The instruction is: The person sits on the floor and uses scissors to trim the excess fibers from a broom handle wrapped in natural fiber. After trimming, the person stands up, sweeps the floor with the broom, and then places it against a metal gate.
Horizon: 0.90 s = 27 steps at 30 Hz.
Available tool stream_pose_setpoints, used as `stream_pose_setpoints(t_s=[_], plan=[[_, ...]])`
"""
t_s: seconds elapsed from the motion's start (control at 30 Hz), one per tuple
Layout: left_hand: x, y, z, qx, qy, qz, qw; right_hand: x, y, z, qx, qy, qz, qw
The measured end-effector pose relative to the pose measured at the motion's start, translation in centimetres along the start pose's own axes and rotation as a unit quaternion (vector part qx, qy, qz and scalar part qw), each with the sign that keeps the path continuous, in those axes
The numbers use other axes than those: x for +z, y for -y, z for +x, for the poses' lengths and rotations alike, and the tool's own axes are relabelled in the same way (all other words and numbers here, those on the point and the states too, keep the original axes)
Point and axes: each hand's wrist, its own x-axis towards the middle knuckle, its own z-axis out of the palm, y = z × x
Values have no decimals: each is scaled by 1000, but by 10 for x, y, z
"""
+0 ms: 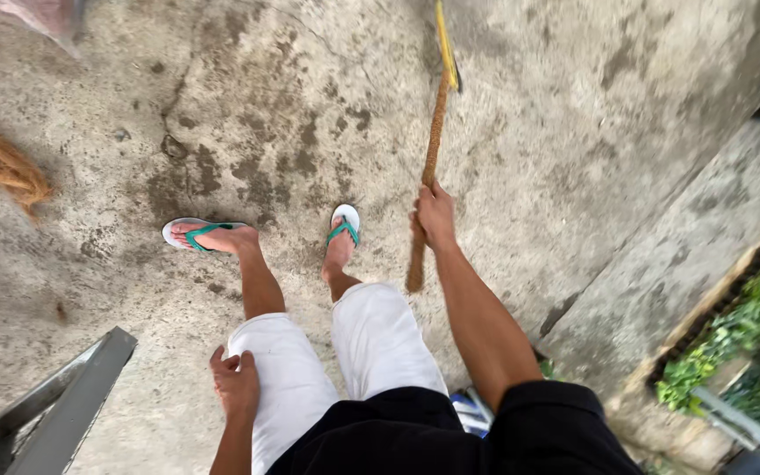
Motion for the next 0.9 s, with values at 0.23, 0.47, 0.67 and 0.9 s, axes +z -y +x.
stream_pose_setpoints(t_s=[0.23, 0.47, 0.67, 0.9], plan=[[6, -39, -37, 2, 51, -64, 997, 119, -64, -103, -81, -23, 3, 996], [-6, -47, -39, -24, 110, -81, 990, 106, -59, -195, 141, 174, 161, 961], [-22, -33, -24, -36, 126, -92, 987, -22, -65, -106, 78, -14, -35, 996], [-56, -4, -1, -71, 129, -60, 987, -16, -94, -73, 117, -35, -25, 992]])
